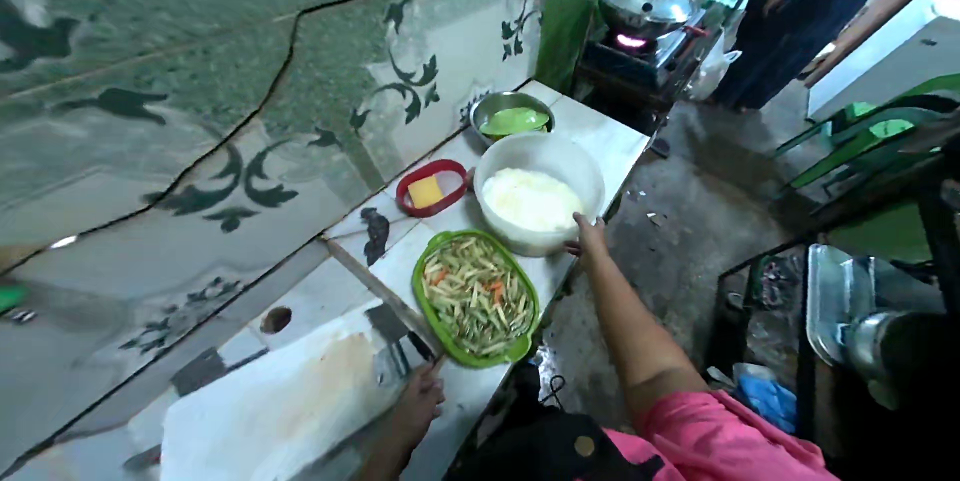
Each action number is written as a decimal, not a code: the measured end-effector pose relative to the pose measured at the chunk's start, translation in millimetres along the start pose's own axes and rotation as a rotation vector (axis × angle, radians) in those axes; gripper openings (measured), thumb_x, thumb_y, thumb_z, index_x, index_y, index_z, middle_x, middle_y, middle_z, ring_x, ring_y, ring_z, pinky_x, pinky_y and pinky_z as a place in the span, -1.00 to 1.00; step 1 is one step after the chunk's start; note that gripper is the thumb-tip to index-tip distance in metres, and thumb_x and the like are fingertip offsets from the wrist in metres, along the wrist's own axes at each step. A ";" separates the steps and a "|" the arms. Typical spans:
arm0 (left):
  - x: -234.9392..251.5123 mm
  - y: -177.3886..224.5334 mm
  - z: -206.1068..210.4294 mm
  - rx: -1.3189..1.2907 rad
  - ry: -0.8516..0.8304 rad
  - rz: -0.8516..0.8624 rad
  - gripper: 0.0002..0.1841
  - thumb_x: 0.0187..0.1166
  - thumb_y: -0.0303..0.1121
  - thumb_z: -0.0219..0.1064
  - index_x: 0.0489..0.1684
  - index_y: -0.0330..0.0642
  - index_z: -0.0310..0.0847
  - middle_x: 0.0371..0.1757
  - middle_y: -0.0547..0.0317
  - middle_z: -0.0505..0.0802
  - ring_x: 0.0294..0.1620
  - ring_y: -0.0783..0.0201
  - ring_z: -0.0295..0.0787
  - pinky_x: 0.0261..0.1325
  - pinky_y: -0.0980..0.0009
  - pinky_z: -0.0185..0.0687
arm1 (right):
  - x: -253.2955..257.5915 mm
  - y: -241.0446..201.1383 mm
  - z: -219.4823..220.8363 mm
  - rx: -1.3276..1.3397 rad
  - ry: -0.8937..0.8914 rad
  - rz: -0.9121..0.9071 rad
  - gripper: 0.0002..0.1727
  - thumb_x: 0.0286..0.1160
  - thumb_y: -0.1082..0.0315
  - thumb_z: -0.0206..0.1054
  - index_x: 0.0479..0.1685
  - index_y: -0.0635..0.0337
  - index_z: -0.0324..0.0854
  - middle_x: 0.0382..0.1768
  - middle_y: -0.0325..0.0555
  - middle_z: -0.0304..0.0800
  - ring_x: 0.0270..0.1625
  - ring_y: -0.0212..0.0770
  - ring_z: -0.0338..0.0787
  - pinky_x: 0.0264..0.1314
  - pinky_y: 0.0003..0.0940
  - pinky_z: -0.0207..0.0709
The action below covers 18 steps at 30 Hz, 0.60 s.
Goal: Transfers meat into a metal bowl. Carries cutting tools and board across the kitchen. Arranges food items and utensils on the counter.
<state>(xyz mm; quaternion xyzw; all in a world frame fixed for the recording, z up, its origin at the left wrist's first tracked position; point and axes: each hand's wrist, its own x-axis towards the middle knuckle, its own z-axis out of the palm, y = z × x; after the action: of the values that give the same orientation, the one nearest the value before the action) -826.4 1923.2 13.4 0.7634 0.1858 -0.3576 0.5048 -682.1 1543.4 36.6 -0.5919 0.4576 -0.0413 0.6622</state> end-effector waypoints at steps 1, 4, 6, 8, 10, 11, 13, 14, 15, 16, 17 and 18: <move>15.6 8.4 5.6 -0.014 0.029 -0.013 -0.41 0.84 -0.35 0.13 0.83 -0.19 0.05 0.46 -0.37 0.62 0.26 -0.16 0.78 0.24 -0.04 0.73 | 14.5 -6.8 -0.7 -0.095 0.001 -0.006 -0.08 0.72 0.10 0.29 0.92 0.02 -0.25 0.42 0.45 0.52 -0.08 0.18 0.86 -0.10 0.00 0.79; 48.9 35.2 12.2 0.079 0.092 -0.044 -0.37 0.85 -0.32 0.12 0.85 -0.25 -0.03 0.50 -0.46 0.56 0.36 -0.25 0.71 0.33 -0.11 0.68 | 36.8 -28.7 -9.2 -0.349 0.016 0.011 -0.32 0.66 0.40 0.24 0.75 0.28 0.08 0.30 0.39 0.63 -0.01 0.14 0.87 -0.02 0.01 0.79; 68.0 42.0 10.4 0.173 0.132 -0.058 -0.36 0.84 -0.31 0.14 0.84 -0.29 -0.02 0.54 -0.50 0.53 0.47 -0.33 0.60 0.42 -0.21 0.57 | 52.3 -37.1 -20.7 -0.398 0.032 -0.016 -0.42 0.64 0.44 0.24 0.65 0.30 0.25 0.25 0.37 0.68 0.02 0.15 0.87 -0.01 0.05 0.79; 78.0 42.3 11.1 0.218 0.192 -0.081 -0.36 0.81 -0.29 0.19 0.82 -0.27 0.04 0.49 -0.50 0.57 0.44 -0.36 0.61 0.39 -0.28 0.56 | 71.6 -44.5 -37.5 -0.416 0.029 -0.059 -0.42 0.65 0.45 0.24 0.67 0.25 0.28 0.27 0.39 0.68 0.11 0.21 0.83 0.08 0.13 0.74; 81.1 44.8 11.3 0.227 0.220 -0.075 -0.30 0.78 -0.28 0.25 0.84 -0.24 -0.01 0.51 -0.50 0.57 0.43 -0.38 0.61 0.37 -0.32 0.54 | 94.7 -49.8 -56.0 -0.394 0.033 -0.082 -0.36 0.63 0.46 0.24 0.74 0.14 0.24 0.34 0.39 0.65 0.20 0.28 0.79 0.14 0.23 0.70; 82.3 45.5 11.0 0.217 0.219 -0.072 -0.28 0.76 -0.29 0.26 0.86 -0.22 -0.04 0.53 -0.49 0.54 0.44 -0.39 0.60 0.37 -0.33 0.54 | 104.8 -52.2 -64.8 -0.383 0.044 -0.079 -0.35 0.63 0.45 0.25 0.75 0.09 0.24 0.33 0.38 0.66 0.19 0.29 0.79 0.13 0.24 0.69; 84.0 48.5 10.5 0.200 0.209 -0.078 -0.27 0.76 -0.30 0.27 0.86 -0.20 -0.06 0.57 -0.47 0.51 0.43 -0.37 0.61 0.33 -0.31 0.59 | 119.4 -56.1 -78.9 -0.371 0.070 -0.071 -0.37 0.63 0.44 0.25 0.72 0.09 0.26 0.30 0.37 0.67 0.15 0.27 0.80 0.10 0.23 0.70; 84.1 53.9 11.2 0.196 0.204 -0.087 -0.28 0.76 -0.31 0.26 0.86 -0.19 -0.05 0.57 -0.46 0.51 0.42 -0.35 0.62 0.32 -0.29 0.61 | 123.8 -59.5 -84.0 -0.361 0.079 -0.065 -0.38 0.63 0.45 0.24 0.71 0.12 0.28 0.32 0.38 0.66 0.18 0.28 0.78 0.12 0.25 0.69; 84.4 59.3 12.8 0.193 0.199 -0.095 -0.31 0.77 -0.33 0.25 0.84 -0.20 0.00 0.54 -0.45 0.53 0.38 -0.32 0.65 0.28 -0.26 0.63 | 129.3 -61.5 -88.9 -0.344 0.096 -0.056 -0.39 0.62 0.46 0.24 0.71 0.13 0.30 0.32 0.38 0.65 0.18 0.29 0.77 0.12 0.26 0.68; 84.6 64.8 15.4 0.190 0.197 -0.095 -0.35 0.77 -0.34 0.25 0.81 -0.21 0.05 0.46 -0.44 0.59 0.31 -0.28 0.70 0.22 -0.23 0.68 | 136.0 -62.2 -94.0 -0.325 0.117 -0.048 -0.40 0.62 0.46 0.24 0.69 0.12 0.32 0.32 0.38 0.66 0.16 0.28 0.78 0.10 0.26 0.69; 85.9 70.3 17.5 0.181 0.185 -0.092 -0.37 0.78 -0.35 0.24 0.80 -0.21 0.07 0.44 -0.44 0.61 0.29 -0.28 0.72 0.21 -0.23 0.68 | 141.8 -64.1 -98.6 -0.303 0.144 -0.041 -0.41 0.61 0.46 0.24 0.67 0.13 0.34 0.30 0.38 0.66 0.14 0.28 0.78 0.06 0.26 0.70; 87.0 77.0 20.7 0.167 0.173 -0.094 -0.36 0.77 -0.36 0.24 0.81 -0.19 0.06 0.44 -0.44 0.62 0.29 -0.28 0.72 0.22 -0.24 0.68 | 146.8 -67.2 -102.9 -0.286 0.174 -0.033 -0.41 0.62 0.46 0.24 0.68 0.13 0.33 0.31 0.37 0.65 0.15 0.28 0.78 0.06 0.26 0.69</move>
<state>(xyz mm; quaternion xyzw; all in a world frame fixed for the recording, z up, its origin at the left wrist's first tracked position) -725.4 1865.3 -6.2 0.8212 0.2339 -0.3278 0.4044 -632.0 1359.1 22.3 -0.6816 0.5048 -0.0378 0.5285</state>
